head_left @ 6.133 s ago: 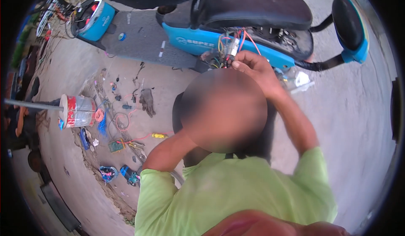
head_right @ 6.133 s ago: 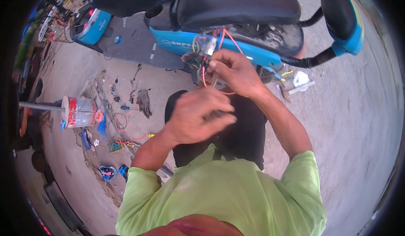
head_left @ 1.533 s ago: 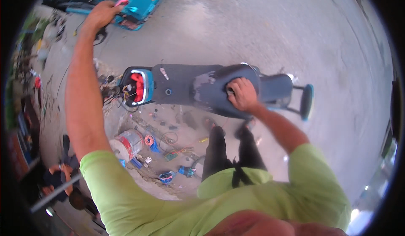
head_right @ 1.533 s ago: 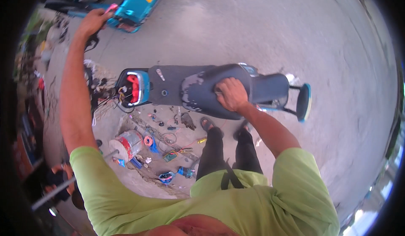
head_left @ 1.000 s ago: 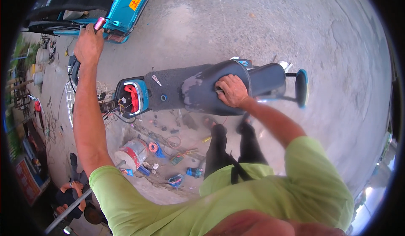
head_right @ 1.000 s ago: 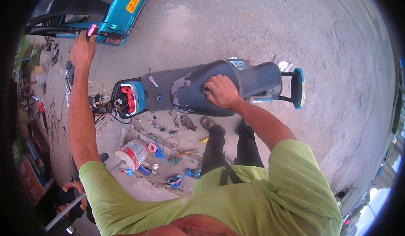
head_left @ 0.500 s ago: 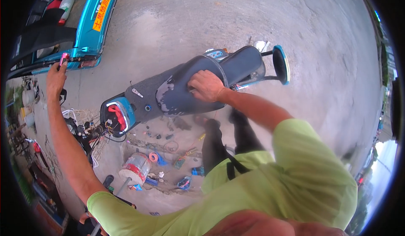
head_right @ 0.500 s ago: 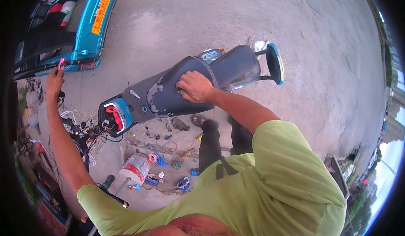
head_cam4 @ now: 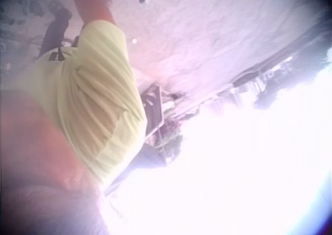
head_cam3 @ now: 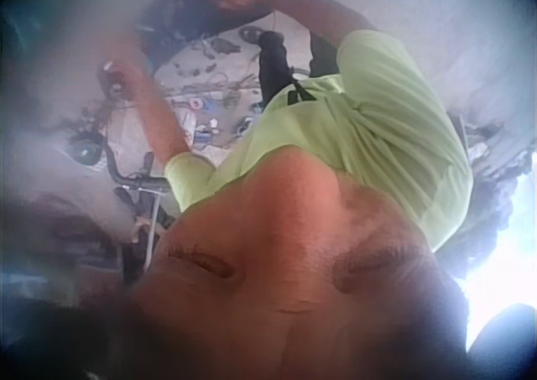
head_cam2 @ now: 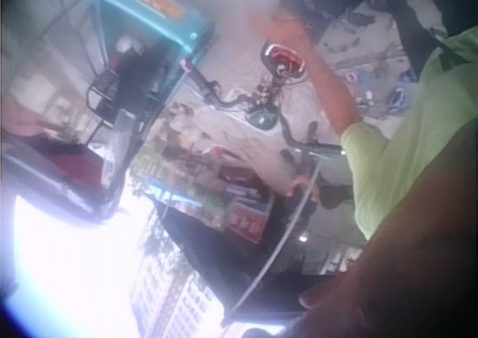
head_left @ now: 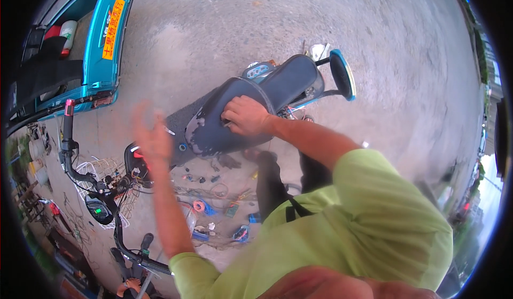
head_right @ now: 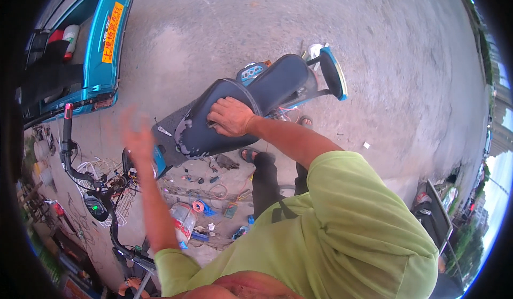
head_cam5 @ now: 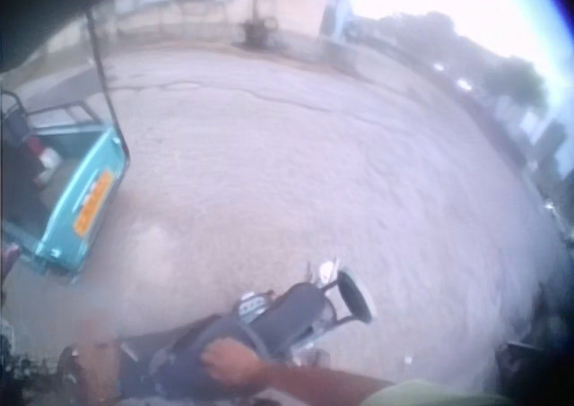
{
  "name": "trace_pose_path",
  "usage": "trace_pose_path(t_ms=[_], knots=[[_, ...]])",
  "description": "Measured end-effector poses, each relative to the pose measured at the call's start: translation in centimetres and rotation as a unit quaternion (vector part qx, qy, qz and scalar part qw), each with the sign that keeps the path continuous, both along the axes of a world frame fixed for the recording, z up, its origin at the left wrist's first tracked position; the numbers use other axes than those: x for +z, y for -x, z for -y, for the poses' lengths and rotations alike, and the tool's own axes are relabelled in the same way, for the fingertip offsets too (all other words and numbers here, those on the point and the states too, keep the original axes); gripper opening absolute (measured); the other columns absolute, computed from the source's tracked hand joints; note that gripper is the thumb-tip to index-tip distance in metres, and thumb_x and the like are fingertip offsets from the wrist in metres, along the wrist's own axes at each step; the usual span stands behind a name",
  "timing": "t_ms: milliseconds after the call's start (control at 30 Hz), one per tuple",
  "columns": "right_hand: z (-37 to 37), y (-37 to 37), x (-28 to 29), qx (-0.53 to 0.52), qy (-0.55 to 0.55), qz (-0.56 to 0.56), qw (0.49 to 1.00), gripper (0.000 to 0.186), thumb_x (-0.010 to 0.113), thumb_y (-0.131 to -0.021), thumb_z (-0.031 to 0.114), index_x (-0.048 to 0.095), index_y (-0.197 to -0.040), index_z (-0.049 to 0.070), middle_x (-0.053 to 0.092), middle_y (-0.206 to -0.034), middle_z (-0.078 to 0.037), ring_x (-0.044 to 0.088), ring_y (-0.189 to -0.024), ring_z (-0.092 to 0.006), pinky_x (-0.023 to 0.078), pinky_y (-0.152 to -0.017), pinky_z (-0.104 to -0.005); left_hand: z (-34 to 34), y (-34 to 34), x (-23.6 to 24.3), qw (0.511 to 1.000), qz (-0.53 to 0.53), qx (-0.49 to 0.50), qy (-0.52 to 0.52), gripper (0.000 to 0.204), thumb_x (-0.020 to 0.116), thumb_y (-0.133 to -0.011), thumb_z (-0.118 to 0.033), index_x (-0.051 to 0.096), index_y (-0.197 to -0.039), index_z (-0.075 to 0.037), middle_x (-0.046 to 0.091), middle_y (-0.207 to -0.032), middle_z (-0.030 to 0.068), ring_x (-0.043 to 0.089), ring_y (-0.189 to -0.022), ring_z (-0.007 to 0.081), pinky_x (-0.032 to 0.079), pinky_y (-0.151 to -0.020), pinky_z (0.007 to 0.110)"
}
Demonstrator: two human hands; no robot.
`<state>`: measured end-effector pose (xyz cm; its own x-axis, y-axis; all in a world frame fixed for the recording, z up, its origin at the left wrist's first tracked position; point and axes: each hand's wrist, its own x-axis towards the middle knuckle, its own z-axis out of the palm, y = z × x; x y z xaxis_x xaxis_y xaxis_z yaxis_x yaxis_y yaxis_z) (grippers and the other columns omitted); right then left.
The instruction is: The person repairs the electrical wiring and body of an electric scooter using a screwdriver and tape. The person connects wires, applies tape to the connections, and secures a component inside the scooter body before closing the seat.
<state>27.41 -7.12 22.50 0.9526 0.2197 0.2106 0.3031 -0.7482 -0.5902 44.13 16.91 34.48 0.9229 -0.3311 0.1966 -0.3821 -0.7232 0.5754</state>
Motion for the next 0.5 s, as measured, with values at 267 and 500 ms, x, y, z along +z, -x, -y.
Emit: trace_pose_path(t_ms=[267, 500], knots=[[0.8, -0.6, 0.2, 0.021, -0.04, 0.034, 0.998, 0.025, 0.071, -0.08, 0.025, 0.061, -0.097, 0.01, 0.056, -0.097, -0.008, 0.055, -0.096, -0.0278, 0.043, -0.083, -0.042, 8.2, 13.7, -10.6, 0.996, -0.027, 0.024, 0.076, 0.026, 0.061, -0.101, -0.018, 0.071, -0.118, -0.001, 0.068, -0.123, 0.016, 0.062, -0.117, 0.0335, 0.044, -0.106, 0.045], [2.1, -0.5, 0.9, -0.006, -0.14, 0.042, 0.989, 0.015, 0.066, -0.08, 0.015, 0.063, -0.092, 0.006, 0.058, -0.09, -0.009, 0.058, -0.09, -0.0285, 0.047, -0.082, -0.0406, 9.9, 13.6, -11.7, 0.992, 0.124, 0.025, -0.006, 0.035, 0.054, -0.103, -0.032, 0.072, -0.109, -0.003, 0.07, -0.115, 0.0156, 0.062, -0.111, 0.0361, 0.044, -0.097, 0.048]])
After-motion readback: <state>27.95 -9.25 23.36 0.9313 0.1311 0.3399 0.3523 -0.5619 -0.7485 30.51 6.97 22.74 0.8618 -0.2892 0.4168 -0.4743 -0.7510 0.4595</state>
